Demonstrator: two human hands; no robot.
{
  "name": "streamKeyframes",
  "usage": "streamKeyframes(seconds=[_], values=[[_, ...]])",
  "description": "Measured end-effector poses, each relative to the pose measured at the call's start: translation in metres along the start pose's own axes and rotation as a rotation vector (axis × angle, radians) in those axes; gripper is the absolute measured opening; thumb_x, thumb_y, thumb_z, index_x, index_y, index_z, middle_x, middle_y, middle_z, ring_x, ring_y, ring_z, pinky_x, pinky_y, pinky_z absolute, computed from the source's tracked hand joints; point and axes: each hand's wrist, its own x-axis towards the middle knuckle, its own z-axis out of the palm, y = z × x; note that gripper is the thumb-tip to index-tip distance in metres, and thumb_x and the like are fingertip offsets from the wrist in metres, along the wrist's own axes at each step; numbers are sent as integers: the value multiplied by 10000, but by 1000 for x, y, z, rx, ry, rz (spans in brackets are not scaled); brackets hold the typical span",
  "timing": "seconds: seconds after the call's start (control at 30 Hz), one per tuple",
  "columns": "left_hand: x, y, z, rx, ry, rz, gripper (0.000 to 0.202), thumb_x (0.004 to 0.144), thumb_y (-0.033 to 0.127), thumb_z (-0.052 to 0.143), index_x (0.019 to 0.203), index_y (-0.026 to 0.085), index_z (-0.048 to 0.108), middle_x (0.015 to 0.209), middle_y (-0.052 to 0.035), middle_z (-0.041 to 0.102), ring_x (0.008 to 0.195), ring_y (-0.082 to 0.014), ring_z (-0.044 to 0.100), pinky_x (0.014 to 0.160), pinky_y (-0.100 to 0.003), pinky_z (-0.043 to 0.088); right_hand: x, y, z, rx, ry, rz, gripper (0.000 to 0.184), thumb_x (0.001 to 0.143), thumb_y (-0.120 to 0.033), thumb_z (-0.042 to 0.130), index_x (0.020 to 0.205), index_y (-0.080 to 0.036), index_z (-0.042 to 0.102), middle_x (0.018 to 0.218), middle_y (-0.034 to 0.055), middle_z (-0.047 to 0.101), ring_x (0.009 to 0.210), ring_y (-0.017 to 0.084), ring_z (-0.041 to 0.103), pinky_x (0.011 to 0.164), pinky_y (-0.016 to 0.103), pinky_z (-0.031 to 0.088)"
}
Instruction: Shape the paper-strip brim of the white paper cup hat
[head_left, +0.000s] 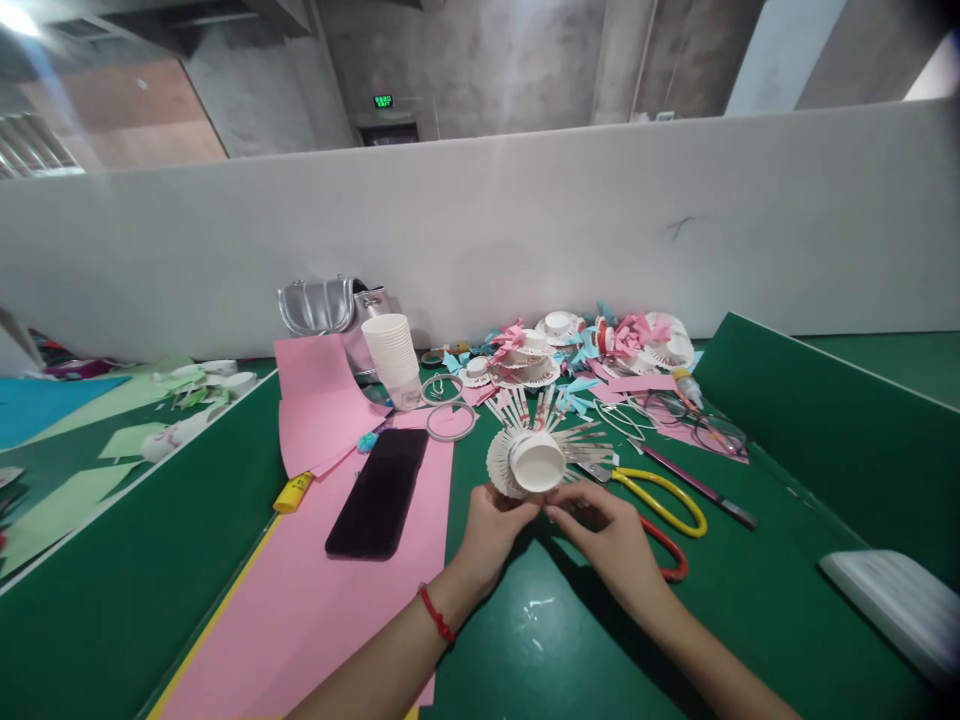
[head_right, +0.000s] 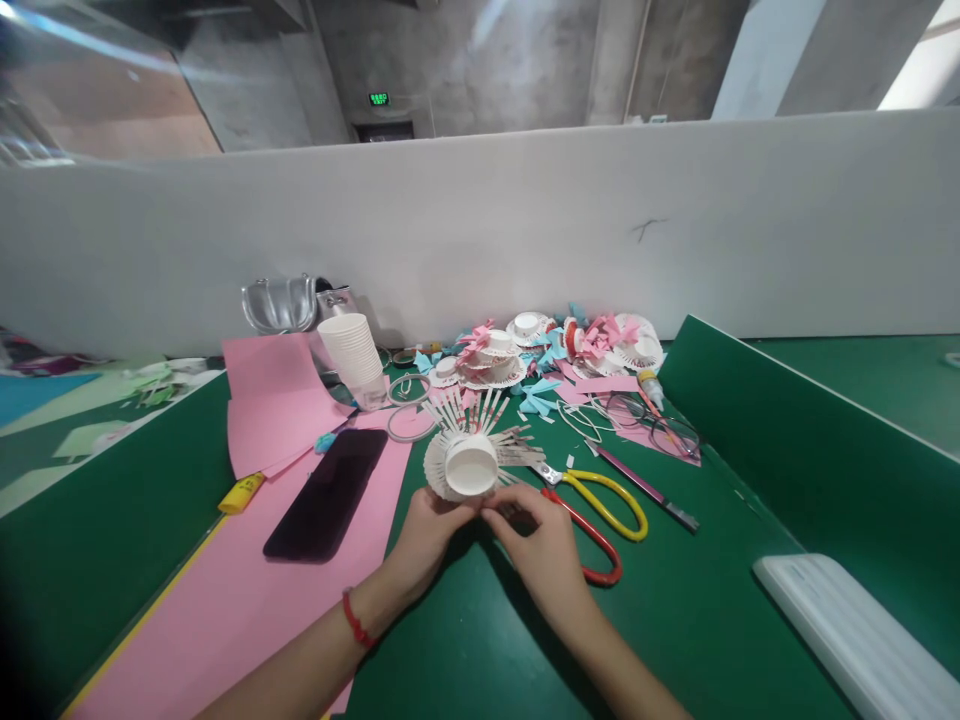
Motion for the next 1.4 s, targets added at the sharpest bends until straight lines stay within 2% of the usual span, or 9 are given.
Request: streamKeyframes(seconds=[0.2,0.37,0.57,0.67,0.77,0.87,1.03,1.17,1.4], values=[[-1,0,0,31,-25,-17,255,570,149,677,814,80,650,860,-106,676,809,-205,596,786,-326,429,1,-2,1,3,23,36,37,646,-201,589,641,-165,593,628,25,617,585,153,560,552,248,445],[-2,-1,-1,108,34,-15,303,562,174,687,843,76,638,884,-115,668,809,-209,594,751,-310,442,2,-2,1,-9,20,59,50,641,-219,591,630,-170,586,607,20,612,568,152,550,544,251,439],[-1,-2,0,165,47,-5,207,566,171,675,743,68,650,759,-90,679,713,-190,598,665,-270,449,1,2,1,-73,-7,4,57,678,-223,563,651,-176,582,637,31,619,615,170,564,561,262,439],[0,-2,-1,145,45,6,170,565,158,673,715,82,654,734,-70,680,695,-180,595,655,-260,449,-2,5,1,-193,-41,-83,34,694,-196,547,704,-184,578,684,32,619,632,170,571,576,267,455],[2,-3,-2,85,51,16,206,582,173,667,766,81,657,804,-85,681,749,-189,593,696,-274,447,-4,8,-2,-428,-54,-251,192,680,-171,558,870,-198,572,861,61,595,766,199,580,639,295,479],[3,-5,-3,1,51,2,262,593,187,665,831,78,651,853,-100,672,784,-195,587,726,-289,441,-4,9,-6,-660,-35,-422,315,704,-133,525,1006,-220,544,1065,104,493,930,231,533,707,329,475],[4,-6,-4,-42,100,-45,214,563,179,686,750,81,651,725,-67,660,640,-138,553,634,-249,429,-3,6,-8,-892,100,-639,232,740,-105,500,884,-252,609,1139,99,450,1009,259,461,752,389,420],[4,-6,-4,-56,108,-57,205,538,197,706,702,89,646,651,-40,630,571,-110,513,577,-229,407,-4,1,-8,-906,139,-706,203,735,-115,533,822,-271,630,1096,81,494,979,239,464,778,400,378],[4,-5,-4,-68,90,-43,199,544,213,705,694,90,659,633,-36,623,585,-115,510,600,-240,400,-5,0,-7,-885,148,-686,163,748,-144,529,796,-269,623,1075,75,489,984,239,448,763,398,367]])
